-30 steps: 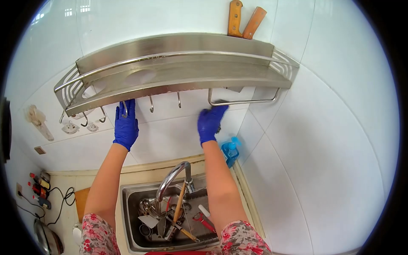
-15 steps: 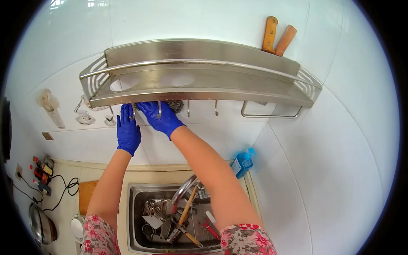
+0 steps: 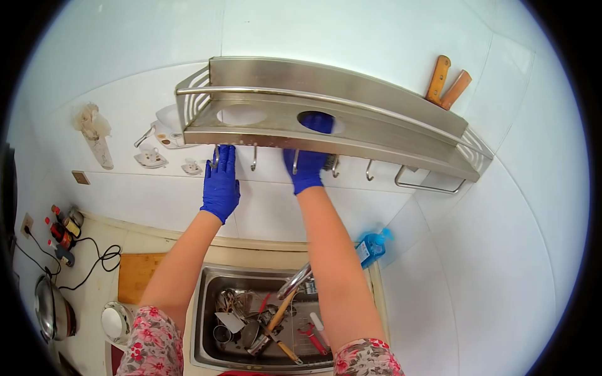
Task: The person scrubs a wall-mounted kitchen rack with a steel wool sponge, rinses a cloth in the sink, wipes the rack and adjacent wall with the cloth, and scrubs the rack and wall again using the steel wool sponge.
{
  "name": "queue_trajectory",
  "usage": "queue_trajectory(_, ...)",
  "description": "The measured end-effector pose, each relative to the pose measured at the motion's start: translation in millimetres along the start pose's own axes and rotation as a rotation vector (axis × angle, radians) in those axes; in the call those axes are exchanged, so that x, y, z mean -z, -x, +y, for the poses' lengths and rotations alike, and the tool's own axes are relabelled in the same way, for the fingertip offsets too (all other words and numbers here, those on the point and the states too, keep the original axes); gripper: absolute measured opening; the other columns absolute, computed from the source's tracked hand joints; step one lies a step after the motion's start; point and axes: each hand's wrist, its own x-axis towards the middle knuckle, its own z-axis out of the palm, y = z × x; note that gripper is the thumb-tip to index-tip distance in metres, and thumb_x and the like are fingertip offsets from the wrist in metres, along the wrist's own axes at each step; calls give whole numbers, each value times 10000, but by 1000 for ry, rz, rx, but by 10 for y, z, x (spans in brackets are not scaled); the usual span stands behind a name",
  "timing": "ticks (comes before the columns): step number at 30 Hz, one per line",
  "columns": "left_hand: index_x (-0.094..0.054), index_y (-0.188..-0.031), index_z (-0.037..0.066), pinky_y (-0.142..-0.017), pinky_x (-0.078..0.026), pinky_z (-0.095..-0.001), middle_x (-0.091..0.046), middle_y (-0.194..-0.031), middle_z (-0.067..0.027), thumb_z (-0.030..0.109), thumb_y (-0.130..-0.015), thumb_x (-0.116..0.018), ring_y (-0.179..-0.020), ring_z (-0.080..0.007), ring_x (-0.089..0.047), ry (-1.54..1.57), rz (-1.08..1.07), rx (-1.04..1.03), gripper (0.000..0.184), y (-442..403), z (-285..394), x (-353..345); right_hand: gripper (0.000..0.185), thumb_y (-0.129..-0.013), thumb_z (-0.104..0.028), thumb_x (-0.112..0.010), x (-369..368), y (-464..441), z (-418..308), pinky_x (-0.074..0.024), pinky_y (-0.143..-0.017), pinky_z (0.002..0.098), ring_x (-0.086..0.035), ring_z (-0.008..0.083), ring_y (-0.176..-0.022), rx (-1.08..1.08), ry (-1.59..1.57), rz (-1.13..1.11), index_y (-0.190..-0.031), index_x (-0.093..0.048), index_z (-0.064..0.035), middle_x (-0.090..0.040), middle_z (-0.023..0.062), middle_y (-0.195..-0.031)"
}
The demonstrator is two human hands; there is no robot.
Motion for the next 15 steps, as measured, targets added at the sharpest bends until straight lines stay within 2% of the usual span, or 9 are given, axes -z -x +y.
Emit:
queue_trajectory(2,-151,-1441,8,-1099,-196,-478,-134,-1505,-179,97,-766,-577,-1391,-319,-158,41,-27,-42,803,10,-28,56,325,-830,-287,-561,-177,44,-380,-424,-855,462,-550,335,-1012,79,-178,62,-1072,-586,-70,-590,160,-1100)
queue_trajectory(4,-181,-1432,14,-1098,-199,-479,-147,-1499,-187,90,-756,-593,-1382,-330,-176,73,-17,-41,795,-13,-105,12,317,-844,-243,-531,-234,48,-663,-417,-887,472,-546,328,-1037,71,-223,-296,-1110,-565,-73,-587,166,-1107)
queue_trajectory(5,-201,-1423,14,-1096,-204,-478,-157,-1494,-194,80,-749,-602,-1375,-338,-188,137,-2,-46,787,-22,-142,-23,317,-844,-243,-531,-286,58,-783,-417,-887,472,-546,328,-1037,70,-224,-291,-1110,-565,-73,-587,166,-1107)
queue_trajectory(7,-251,-1400,21,-1090,-225,-470,-191,-1480,-202,50,-735,-621,-1358,-352,-219,204,-11,-24,761,24,-163,51,347,-847,-198,-508,-412,133,-916,-410,-928,466,-534,316,-1085,388,-142,-86,-1172,-535,-82,-571,158,-1158)
queue_trajectory(8,-251,-1400,21,-1090,-225,-470,-191,-1480,-202,50,-735,-621,-1358,-352,-219,204,-10,-26,761,71,-199,59,347,-847,-198,-508,-424,171,-887,-410,-928,466,-534,316,-1085,387,-140,-85,-1172,-535,-82,-571,158,-1158)
queue_trajectory(10,-259,-1399,27,-1086,-234,-473,-208,-1478,-190,41,-742,-614,-1354,-345,-235,300,3,-33,747,166,-278,114,393,-850,-121,-471,-372,230,-724,-404,-960,445,-509,312,-1136,461,-66,-550,-1241,-491,-91,-543,152,-1217)
queue_trajectory(11,-261,-1398,23,-1086,-240,-460,-219,-1479,-175,38,-746,-610,-1349,-335,-252,298,-2,-3,740,203,-289,169,430,-861,-88,-448,-271,236,-599,-412,-964,436,-485,314,-1169,589,-145,-507,-1291,-450,-96,-496,143,-1285)
queue_trajectory(14,-269,-1395,16,-1085,-262,-420,-227,-1478,-171,32,-748,-605,-1342,-335,-268,381,59,8,730,285,-282,260,444,-880,-83,-431,-151,421,-212,-406,-985,416,-457,297,-1209,660,-114,-410,-1324,-415,-90,-460,137,-1325)
queue_trajectory(15,-269,-1395,16,-1085,-262,-420,-227,-1478,-171,32,-748,-605,-1342,-335,-268,379,62,8,730,293,-263,303,447,-895,-105,-428,86,409,-245,-430,-970,384,-433,292,-1235,486,-103,-512,-1341,-398,-88,-436,121,-1350)
